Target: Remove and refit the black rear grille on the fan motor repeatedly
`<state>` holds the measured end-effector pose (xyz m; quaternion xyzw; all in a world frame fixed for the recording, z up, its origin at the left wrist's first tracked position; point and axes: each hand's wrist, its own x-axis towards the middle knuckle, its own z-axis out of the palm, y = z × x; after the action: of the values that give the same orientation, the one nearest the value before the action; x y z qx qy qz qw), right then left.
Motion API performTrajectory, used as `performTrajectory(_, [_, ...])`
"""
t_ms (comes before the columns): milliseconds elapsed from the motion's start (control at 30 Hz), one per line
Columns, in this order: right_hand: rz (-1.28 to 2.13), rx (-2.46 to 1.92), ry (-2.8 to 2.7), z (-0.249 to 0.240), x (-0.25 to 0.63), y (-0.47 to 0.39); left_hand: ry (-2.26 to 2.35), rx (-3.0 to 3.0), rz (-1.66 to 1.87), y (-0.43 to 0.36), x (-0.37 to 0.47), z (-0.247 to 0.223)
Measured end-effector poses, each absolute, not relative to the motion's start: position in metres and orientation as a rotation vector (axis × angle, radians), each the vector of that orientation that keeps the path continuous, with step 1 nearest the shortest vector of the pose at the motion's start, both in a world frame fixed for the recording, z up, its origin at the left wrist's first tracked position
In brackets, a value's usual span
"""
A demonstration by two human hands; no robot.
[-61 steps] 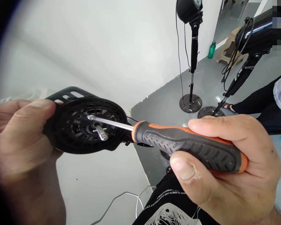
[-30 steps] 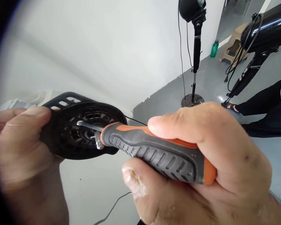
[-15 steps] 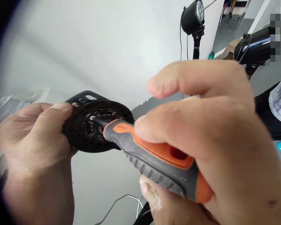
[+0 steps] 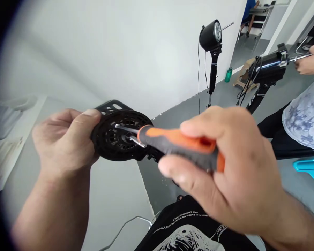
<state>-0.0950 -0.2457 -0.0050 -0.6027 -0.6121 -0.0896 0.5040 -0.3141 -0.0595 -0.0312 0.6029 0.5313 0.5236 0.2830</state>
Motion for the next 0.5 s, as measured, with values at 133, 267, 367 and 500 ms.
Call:
performTrajectory(133, [-0.210, -1.466, -1.470, -0.006, -0.094, -0.239, 1.426, 1.610, 1.399, -0.060, -0.312, -0.031])
performTrajectory(267, [-0.134, -1.380, -1.527, -0.003, -0.093, -0.238, 1.404, 1.629, 1.399, -0.060, -0.310, -0.032])
performTrajectory(367, [-0.112, -1.398, -1.525, -0.003, -0.097, -0.243, 1.375, 1.630, 1.409, -0.061, -0.309, -0.032])
performTrajectory(500, [-0.101, -1.405, -1.544, -0.004, -0.097, -0.248, 1.372, 1.625, 1.440, -0.062, -0.307, -0.031])
